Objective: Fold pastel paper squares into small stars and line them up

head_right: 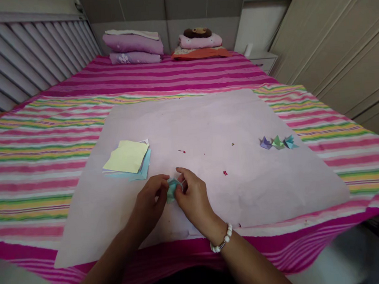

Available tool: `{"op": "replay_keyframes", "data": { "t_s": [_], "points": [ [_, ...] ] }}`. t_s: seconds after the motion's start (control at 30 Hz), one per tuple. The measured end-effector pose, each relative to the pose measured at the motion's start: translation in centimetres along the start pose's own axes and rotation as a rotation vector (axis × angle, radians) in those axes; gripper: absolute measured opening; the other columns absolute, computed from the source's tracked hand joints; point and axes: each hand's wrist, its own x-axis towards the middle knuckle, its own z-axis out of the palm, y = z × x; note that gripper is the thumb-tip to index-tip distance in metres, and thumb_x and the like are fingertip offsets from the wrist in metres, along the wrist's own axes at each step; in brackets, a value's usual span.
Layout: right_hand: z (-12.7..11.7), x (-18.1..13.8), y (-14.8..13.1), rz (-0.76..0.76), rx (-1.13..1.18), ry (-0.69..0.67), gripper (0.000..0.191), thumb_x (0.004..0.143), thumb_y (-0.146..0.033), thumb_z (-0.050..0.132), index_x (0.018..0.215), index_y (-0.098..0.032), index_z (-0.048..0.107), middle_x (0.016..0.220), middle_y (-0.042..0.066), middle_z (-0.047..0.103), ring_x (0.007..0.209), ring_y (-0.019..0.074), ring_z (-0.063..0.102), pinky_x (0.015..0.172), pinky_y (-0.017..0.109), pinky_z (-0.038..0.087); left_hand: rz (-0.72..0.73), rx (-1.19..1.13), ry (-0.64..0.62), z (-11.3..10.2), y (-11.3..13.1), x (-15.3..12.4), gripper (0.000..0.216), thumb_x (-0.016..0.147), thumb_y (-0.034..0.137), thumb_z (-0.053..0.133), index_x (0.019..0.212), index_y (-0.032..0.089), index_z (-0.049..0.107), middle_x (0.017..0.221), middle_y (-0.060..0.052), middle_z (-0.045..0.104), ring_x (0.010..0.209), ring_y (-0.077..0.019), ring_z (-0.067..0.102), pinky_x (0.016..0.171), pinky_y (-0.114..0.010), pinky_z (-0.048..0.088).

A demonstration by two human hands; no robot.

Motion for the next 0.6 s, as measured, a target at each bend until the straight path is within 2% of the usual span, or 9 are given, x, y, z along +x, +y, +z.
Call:
{"op": "replay_keyframes", "data": {
  "t_s": [0.13, 0.23, 0.3, 0.5, 0.6],
  "points": [
    [-0.4, 0.3, 0.1, 0.049, 0.097, -0.024, 0.049, 0.071, -0.008, 0.054, 0.119, -0.019, 0.058, 0.081, 0.001, 0.063, 0.059, 0.0108, 0.056, 0.055, 0.024, 0.048, 0.130, -0.075, -0.148, -1.0, -0.2, 0.0, 0.034, 0.085, 0.003, 0.040, 0.103, 0.020, 0.063, 0.115, -0.009, 0.063, 0.109, -0.0180, 0.059, 0.096, -0.035, 0.047],
    [-0.6, 0.5, 0.2, 0.087, 0.147, -0.030, 0.049, 0.070, -0.010, 0.056, 0.118, -0.018, 0.059, 0.081, 0.000, 0.062, 0.057, 0.0099, 0.054, 0.053, 0.023, 0.046, 0.142, -0.087, -0.239, -1.3, -0.6, -0.2, 0.049, 0.080, -0.003, 0.040, 0.117, 0.023, 0.060, 0.120, -0.008, 0.063, 0.114, -0.0172, 0.057, 0.100, -0.036, 0.045],
    [-0.6, 0.6, 0.3, 0.114, 0.189, -0.034, 0.047, 0.070, -0.012, 0.058, 0.117, -0.018, 0.059, 0.081, 0.000, 0.060, 0.057, 0.0095, 0.053, 0.053, 0.023, 0.045, 0.143, -0.077, -0.244, -1.4, -1.0, -0.3, 0.052, 0.078, -0.002, 0.045, 0.120, 0.024, 0.059, 0.121, -0.007, 0.062, 0.113, -0.0178, 0.058, 0.097, -0.035, 0.046],
    [-1.6, 0.6, 0.3, 0.077, 0.313, -0.149, 0.044, 0.081, -0.024, 0.059, 0.125, -0.022, 0.056, 0.085, 0.001, 0.061, 0.058, 0.0099, 0.053, 0.055, 0.025, 0.047, 0.075, -0.125, -0.159, -1.4, -1.1, -0.2, 0.020, 0.081, 0.013, 0.061, 0.097, 0.022, 0.068, 0.102, -0.005, 0.070, 0.089, -0.0169, 0.065, 0.074, -0.028, 0.052],
    [-2.7, 0.4, -0.2, -0.056, 0.283, -0.224, 0.034, 0.089, -0.027, 0.055, 0.123, -0.026, 0.061, 0.103, 0.005, 0.066, 0.082, 0.0151, 0.062, 0.073, 0.032, 0.051, 0.028, -0.152, -0.137, -1.7, -0.8, -0.2, 0.012, 0.083, 0.020, 0.062, 0.092, 0.022, 0.069, 0.094, -0.004, 0.071, 0.084, -0.0164, 0.064, 0.074, -0.028, 0.051]
  ]
}}
